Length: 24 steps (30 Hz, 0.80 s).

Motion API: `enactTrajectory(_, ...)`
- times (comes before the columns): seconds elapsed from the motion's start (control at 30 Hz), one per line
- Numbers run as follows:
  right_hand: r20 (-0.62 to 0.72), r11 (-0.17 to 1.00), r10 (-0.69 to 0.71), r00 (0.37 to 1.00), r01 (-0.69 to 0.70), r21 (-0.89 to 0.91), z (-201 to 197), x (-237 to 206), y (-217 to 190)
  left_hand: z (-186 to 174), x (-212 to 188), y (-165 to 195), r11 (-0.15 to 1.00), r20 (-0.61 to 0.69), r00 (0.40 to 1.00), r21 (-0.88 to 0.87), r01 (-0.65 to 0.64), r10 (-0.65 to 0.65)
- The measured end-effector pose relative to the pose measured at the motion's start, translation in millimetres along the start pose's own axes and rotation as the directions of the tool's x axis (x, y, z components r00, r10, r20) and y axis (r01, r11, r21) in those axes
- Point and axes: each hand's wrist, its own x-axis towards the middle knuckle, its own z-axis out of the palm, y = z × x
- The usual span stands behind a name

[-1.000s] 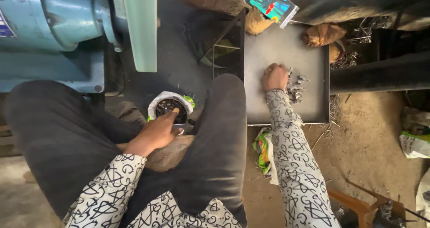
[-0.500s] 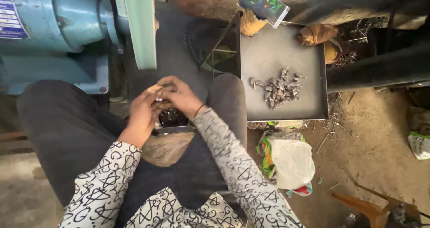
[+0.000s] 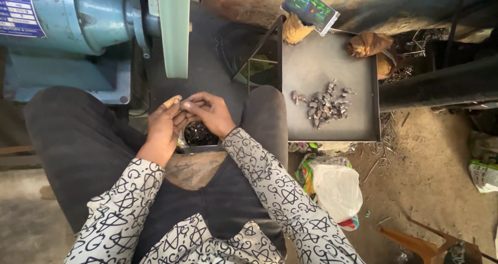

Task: The person sits cross-legged and repeatedly picks small metal parts from a tray, presses them against a rotating grinding wheel to smooth edges, and places the finished parts back into the tray. The person occasionally pauses to inspect the parts.

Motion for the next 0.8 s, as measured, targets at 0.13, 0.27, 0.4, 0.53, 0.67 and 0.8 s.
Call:
enactTrajectory(0.13,0.026,0.999,0.016,1.0,-0.016,-0.031,-6.8,-3.1,1.0,-4.2,6.1,0.6,0.999,0.006,0.999,-0.02,0.043,-0.043)
enactTrajectory(0.27,0.002,0.999,0.042,0.999,-0.042,0.035,-9.4,-0.8,7.8,-4.9,8.6,-3.9,0.999,-0.077,0.996,0.017,0.036,-0.034)
enactTrajectory(0.4,-0.126,0.944,0.15,0.981,-0.104,0.314,-16.5,9.9,11.7,-0.4,4.9,-11.9,0.991,0.129,0.991,-0.13,0.038,-0.021)
enactTrajectory(0.53,-0.084,0.935,0.145,0.986,-0.108,0.337,-23.7,18.6,11.4,3.6,6.2,-16.9,0.984,0.249,0.968,-0.174,0.044,0.0)
enactTrajectory(0.67,-0.089,0.932,0.154,0.984,-0.115,0.343,-23.4,23.5,10.9,4.3,10.3,-18.2,0.986,0.281,0.96,-0.162,0.046,0.002)
enactTrajectory(0.8,-0.074,0.925,0.136,0.988,-0.099,0.367,-24.3,32.6,9.2,9.9,9.7,-16.8,0.993,0.328,0.943,-0.12,-0.012,0.051)
